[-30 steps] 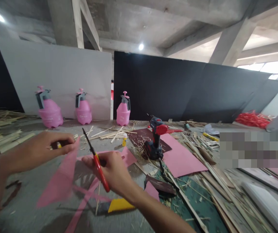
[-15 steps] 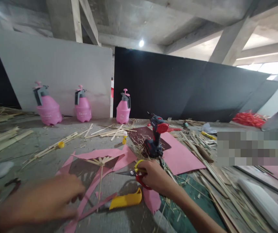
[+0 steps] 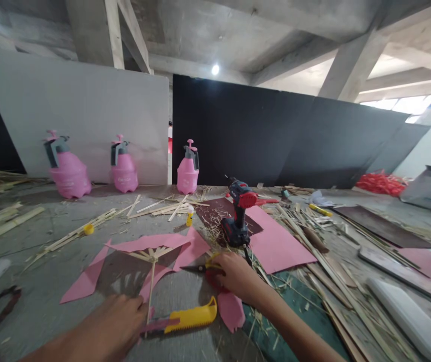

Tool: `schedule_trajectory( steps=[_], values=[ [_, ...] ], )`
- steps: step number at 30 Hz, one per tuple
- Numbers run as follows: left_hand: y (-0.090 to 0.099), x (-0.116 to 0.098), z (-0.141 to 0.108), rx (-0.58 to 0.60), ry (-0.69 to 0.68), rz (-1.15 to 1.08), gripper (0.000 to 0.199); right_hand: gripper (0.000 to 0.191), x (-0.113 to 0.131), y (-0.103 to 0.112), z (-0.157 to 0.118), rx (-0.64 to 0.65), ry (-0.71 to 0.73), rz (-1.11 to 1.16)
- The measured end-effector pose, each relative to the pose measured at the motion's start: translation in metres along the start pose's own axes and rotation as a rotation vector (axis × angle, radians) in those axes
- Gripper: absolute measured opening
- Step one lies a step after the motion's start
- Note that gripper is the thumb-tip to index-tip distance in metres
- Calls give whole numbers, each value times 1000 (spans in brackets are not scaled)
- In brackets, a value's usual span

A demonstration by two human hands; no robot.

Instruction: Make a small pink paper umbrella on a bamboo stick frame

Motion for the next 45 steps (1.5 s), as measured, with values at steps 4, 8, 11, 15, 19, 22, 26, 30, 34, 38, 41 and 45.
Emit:
schedule_trajectory(
  steps=[4, 8, 11, 15, 19, 22, 26, 30, 34, 38, 41, 45],
  values=[
    [3, 0, -1, 68, 75, 128, 35, 24, 10, 9, 1, -31, 3, -2],
    [11, -2, -10, 88, 78, 116, 34, 15, 39, 12, -8, -152, 191, 62],
    [27, -3, -25, 76, 69, 47, 27, 13, 68, 15, -18, -252, 345, 138],
    [71, -3, -43, -35, 51, -61, 21, 21, 104, 38, -25, -305, 434, 336],
    [129, -6, -56, -236, 17, -225, 21, 27, 128, 74, -18, -299, 478, 565],
    [157, -1, -64, -313, 26, -298, 23, 22, 139, 88, -7, -189, 489, 800],
    [168, 15, -70, -402, 19, -311, 22, 8, 144, 94, 0, -284, 492, 828],
    [166, 23, -69, -458, -1, -287, 20, 7, 139, 89, 7, -386, 466, 861],
    [168, 16, -66, -553, -54, -243, 36, 13, 130, 81, 18, -383, 428, 1113],
    [172, 6, -64, -629, -172, -181, 11, 21, 130, 79, 20, -343, 422, 1264],
    [173, 2, -66, -697, -251, -139, 6, 20, 131, 82, 16, -349, 439, 1288],
    [173, 2, -70, -769, -306, -118, 5, 19, 130, 83, 14, -336, 468, 1295]
  ],
)
Point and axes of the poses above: each hand's wrist, its own z-axis towards the middle knuckle, its own y-axis out of the back of the hand, x = y × z, the point moved 4 cm from there along z, towards the middle knuckle, and after that the axes turned 9 degrees about x, right-handed, at the moved point
